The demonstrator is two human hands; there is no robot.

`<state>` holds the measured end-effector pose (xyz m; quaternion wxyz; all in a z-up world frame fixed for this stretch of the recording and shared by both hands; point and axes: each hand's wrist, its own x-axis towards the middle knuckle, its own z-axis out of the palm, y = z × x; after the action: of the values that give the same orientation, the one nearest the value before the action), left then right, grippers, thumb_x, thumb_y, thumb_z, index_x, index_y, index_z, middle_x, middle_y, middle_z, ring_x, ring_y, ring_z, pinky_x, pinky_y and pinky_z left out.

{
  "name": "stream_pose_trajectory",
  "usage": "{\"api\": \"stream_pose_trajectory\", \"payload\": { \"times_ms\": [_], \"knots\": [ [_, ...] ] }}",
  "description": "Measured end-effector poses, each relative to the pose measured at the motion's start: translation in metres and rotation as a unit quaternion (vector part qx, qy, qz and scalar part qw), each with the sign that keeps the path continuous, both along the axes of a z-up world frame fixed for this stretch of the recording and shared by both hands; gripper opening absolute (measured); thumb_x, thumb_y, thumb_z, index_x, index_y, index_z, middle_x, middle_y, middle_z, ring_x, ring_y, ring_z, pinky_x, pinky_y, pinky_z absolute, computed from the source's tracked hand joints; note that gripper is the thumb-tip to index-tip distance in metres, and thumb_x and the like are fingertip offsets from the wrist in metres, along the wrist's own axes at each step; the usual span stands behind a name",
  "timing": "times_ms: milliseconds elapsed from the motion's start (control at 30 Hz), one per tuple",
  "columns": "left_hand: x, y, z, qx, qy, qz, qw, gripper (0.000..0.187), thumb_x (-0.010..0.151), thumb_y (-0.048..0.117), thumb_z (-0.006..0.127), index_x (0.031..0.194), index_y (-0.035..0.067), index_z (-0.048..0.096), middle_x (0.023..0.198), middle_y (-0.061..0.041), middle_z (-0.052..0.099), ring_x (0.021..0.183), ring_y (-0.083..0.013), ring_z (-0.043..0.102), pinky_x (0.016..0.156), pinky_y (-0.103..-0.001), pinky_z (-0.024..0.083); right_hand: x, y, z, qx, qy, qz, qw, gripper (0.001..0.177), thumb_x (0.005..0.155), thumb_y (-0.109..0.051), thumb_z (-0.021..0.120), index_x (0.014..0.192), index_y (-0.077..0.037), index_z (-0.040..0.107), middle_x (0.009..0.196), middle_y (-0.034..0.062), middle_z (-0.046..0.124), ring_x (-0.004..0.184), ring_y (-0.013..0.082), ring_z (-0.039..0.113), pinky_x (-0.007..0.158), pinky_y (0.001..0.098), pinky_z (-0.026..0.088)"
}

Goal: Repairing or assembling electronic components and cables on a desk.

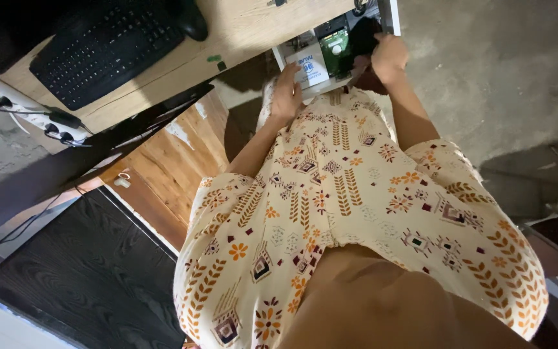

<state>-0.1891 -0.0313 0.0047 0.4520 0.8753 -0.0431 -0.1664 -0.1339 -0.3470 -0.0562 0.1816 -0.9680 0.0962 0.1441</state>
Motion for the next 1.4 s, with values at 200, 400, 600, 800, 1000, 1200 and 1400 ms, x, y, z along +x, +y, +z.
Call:
{"api": "stream_pose_trajectory", "payload": {
  "times_ms": [200,400,600,800,1000,1200,1400],
  "knots": [
    [-0.016,0.001,-0.013,0.033,-0.001,0.018,0.999,0.043,0.095,0.0,0.054,0.138,0.0,0.054,0.151,-0.024,0.051,0.145,-0.0439,0.042,0.123,-0.05,0.031,-0.023,-0.032,0.029,0.18,-0.031,-0.05,0.982,0.02,0.091,-0.009,0.065,0.104,-0.009,0.079,0.098,0.0183,0.076,0.088,0.0334,0.075,0.08,0.04,0.059],
    [-0.007,0.016,0.031,0.068,-0.019,-0.007,0.997,0.043,0.092,0.0,0.056,0.135,0.001,0.057,0.145,-0.023,0.057,0.141,-0.0398,0.048,0.124,-0.048,0.035,-0.062,-0.05,0.03,0.171,-0.064,-0.026,0.983,0.011,0.096,-0.011,0.072,0.101,-0.005,0.079,0.099,0.0202,0.076,0.087,0.0351,0.074,0.079,0.0406,0.058],
    [-0.024,0.046,-0.027,0.049,-0.028,0.045,0.997,0.045,0.096,-0.003,0.053,0.14,-0.003,0.052,0.15,-0.028,0.049,0.145,-0.0467,0.039,0.122,-0.053,0.028,-0.083,-0.026,0.047,0.21,0.027,-0.126,0.969,0.016,0.092,-0.014,0.072,0.104,-0.005,0.077,0.096,0.0177,0.075,0.086,0.0295,0.075,0.077,0.0387,0.057],
    [-0.033,0.087,-0.022,0.027,-0.05,0.069,0.996,0.046,0.095,-0.001,0.054,0.141,0.002,0.052,0.152,-0.023,0.051,0.148,-0.0421,0.041,0.126,-0.048,0.031,-0.104,0.004,0.05,0.201,-0.01,-0.112,0.973,0.023,0.091,-0.009,0.068,0.111,-0.004,0.078,0.101,0.018,0.076,0.088,0.03,0.074,0.078,0.0375,0.056],
    [-0.053,0.114,0.016,-0.013,-0.014,0.078,0.997,0.049,0.097,-0.002,0.055,0.144,0.004,0.048,0.154,-0.025,0.046,0.149,-0.0439,0.036,0.124,-0.049,0.029,-0.125,0.036,0.071,0.245,-0.075,-0.151,0.955,0.023,0.092,0.0,0.064,0.11,-0.001,0.078,0.103,0.0155,0.079,0.093,0.0212,0.077,0.081,0.0319,0.057],
    [-0.071,0.124,0.002,-0.023,-0.029,0.076,0.996,0.053,0.098,0.0,0.058,0.149,0.008,0.047,0.155,-0.019,0.048,0.15,-0.0402,0.039,0.126,-0.047,0.033,-0.149,0.047,0.072,0.431,-0.051,-0.268,0.86,0.013,0.102,-0.004,0.069,0.111,0.002,0.075,0.099,0.0063,0.074,0.086,0.0108,0.066,0.074,0.0243,0.053],
    [-0.083,0.129,-0.019,-0.027,-0.057,0.062,0.996,0.058,0.095,0.001,0.061,0.15,0.01,0.046,0.155,-0.018,0.049,0.15,-0.0386,0.04,0.127,-0.045,0.031,-0.162,0.048,0.071,0.445,-0.075,-0.334,0.828,0.015,0.099,-0.004,0.064,0.111,0.002,0.07,0.1,0.0054,0.073,0.087,0.0114,0.069,0.075,0.0237,0.056]
  ]
}}
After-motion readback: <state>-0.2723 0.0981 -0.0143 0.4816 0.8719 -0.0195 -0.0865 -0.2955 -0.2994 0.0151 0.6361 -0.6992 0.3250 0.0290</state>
